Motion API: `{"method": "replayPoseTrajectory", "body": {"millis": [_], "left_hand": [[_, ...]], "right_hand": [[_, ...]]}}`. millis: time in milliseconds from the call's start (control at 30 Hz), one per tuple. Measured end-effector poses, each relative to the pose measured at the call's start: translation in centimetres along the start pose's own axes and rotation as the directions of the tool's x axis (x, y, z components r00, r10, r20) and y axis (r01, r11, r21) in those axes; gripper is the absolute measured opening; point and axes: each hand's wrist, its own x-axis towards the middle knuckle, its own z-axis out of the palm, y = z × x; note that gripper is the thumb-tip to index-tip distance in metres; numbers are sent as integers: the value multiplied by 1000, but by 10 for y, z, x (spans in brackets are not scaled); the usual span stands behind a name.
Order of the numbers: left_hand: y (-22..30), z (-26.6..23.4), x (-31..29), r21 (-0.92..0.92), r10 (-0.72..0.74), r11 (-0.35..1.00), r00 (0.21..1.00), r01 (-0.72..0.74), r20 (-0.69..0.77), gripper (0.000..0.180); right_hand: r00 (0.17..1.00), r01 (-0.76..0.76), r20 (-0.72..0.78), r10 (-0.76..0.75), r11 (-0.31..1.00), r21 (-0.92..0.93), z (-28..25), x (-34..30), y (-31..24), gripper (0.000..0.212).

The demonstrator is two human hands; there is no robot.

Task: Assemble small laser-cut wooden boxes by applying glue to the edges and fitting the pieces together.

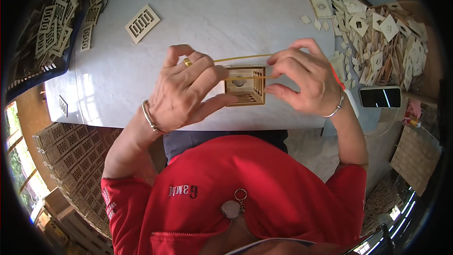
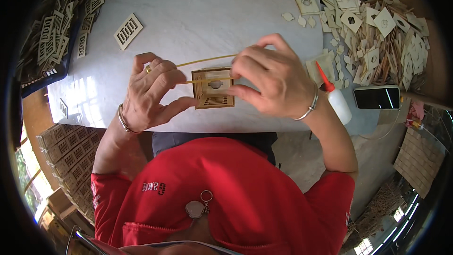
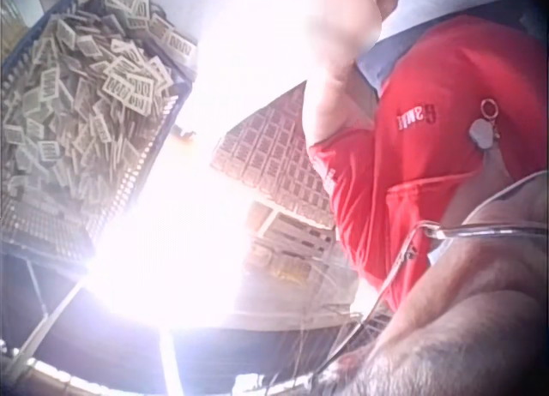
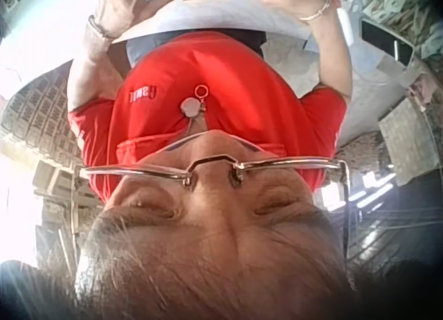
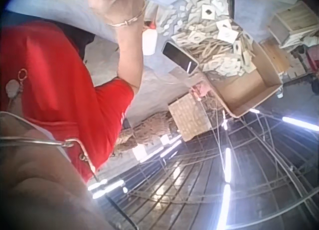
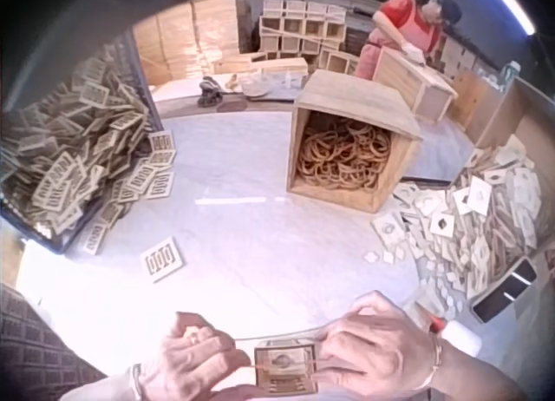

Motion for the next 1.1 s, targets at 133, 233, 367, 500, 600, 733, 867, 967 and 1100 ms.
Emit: {"method": "replayPoseTrajectory", "body": {"millis": [133,233,367,500,600,733,867,967,1100], "left_hand": [[-3,10,-19,29,-84,996,992,81,99,50],[-1,19,-23,-3,-112,994,988,113,110,50],[3,25,-28,-58,-157,985,986,160,51,42],[8,37,-36,-91,-177,980,984,178,17,34],[15,48,-40,-166,-173,974,981,156,-90,27],[25,59,-45,-241,-252,951,935,192,-249,23],[19,71,-49,-135,-104,989,926,58,-364,21],[18,72,-47,-61,-40,998,923,19,-382,21],[22,65,-52,-21,-63,998,924,59,-378,22]], "right_hand": [[998,-60,31,63,993,-104,11,-21,-1,45],[996,-88,17,91,986,-141,22,-27,-6,47],[996,-88,-47,81,981,-170,34,-32,-8,43],[992,-90,-96,76,984,-152,48,-37,-11,38],[978,-72,-203,45,990,-124,58,-41,-17,32],[951,-72,-309,21,985,-154,70,-46,-24,29],[916,-70,-402,-23,974,-215,78,-45,-28,26],[929,-120,-367,52,979,-164,74,-42,-31,23],[848,-323,-265,458,845,427,79,-55,-36,18]]}}
